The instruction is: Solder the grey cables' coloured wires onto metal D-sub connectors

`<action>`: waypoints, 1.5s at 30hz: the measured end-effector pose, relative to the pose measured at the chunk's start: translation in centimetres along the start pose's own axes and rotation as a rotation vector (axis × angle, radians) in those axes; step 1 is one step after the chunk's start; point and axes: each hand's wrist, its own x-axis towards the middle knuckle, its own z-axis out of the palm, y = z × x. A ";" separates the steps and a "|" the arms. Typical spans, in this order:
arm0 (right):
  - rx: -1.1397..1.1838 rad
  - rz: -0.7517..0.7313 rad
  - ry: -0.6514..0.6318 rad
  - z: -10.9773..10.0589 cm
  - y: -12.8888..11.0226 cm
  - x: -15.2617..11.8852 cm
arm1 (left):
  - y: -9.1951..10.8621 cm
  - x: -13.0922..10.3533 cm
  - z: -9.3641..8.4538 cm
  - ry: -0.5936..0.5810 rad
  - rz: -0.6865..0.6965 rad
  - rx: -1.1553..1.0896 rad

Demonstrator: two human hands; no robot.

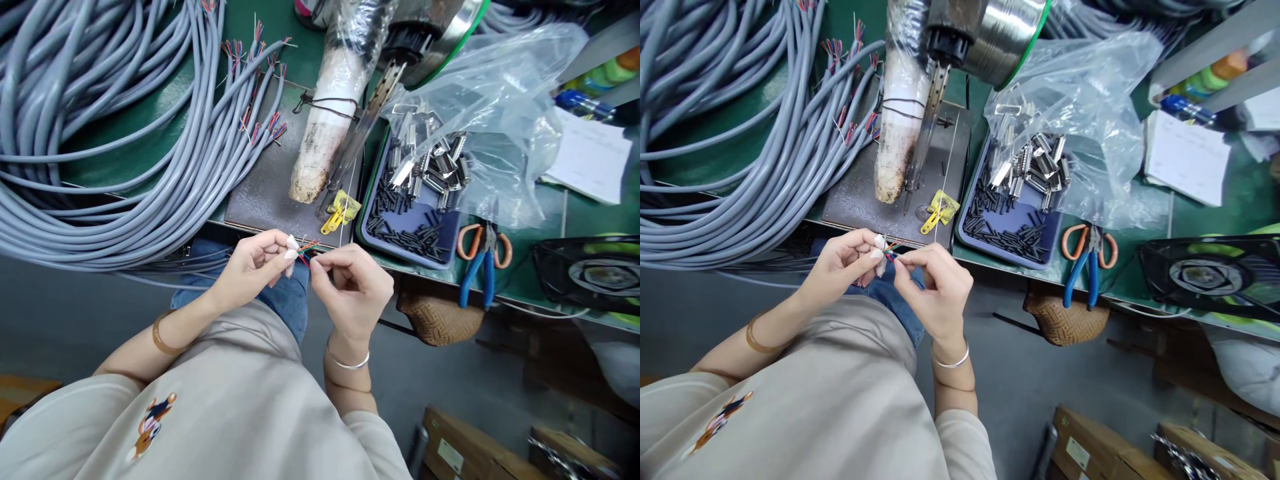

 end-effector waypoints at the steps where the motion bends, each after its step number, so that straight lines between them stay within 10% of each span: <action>1: -0.076 -0.104 0.002 0.1 -0.1 -0.2 | 0.0 0.0 0.0 -0.006 0.008 -0.013; 10: -0.387 -0.542 -0.075 -0.1 -0.4 -0.6 | -0.8 0.0 -0.7 -0.031 -0.001 -0.078; 26: -0.043 0.009 0.146 -0.5 0.1 -0.5 | -0.1 0.1 0.5 0.093 0.080 0.033; 45: -0.066 0.015 0.072 -0.6 0.3 -0.3 | -0.1 -0.2 0.7 0.162 0.063 0.125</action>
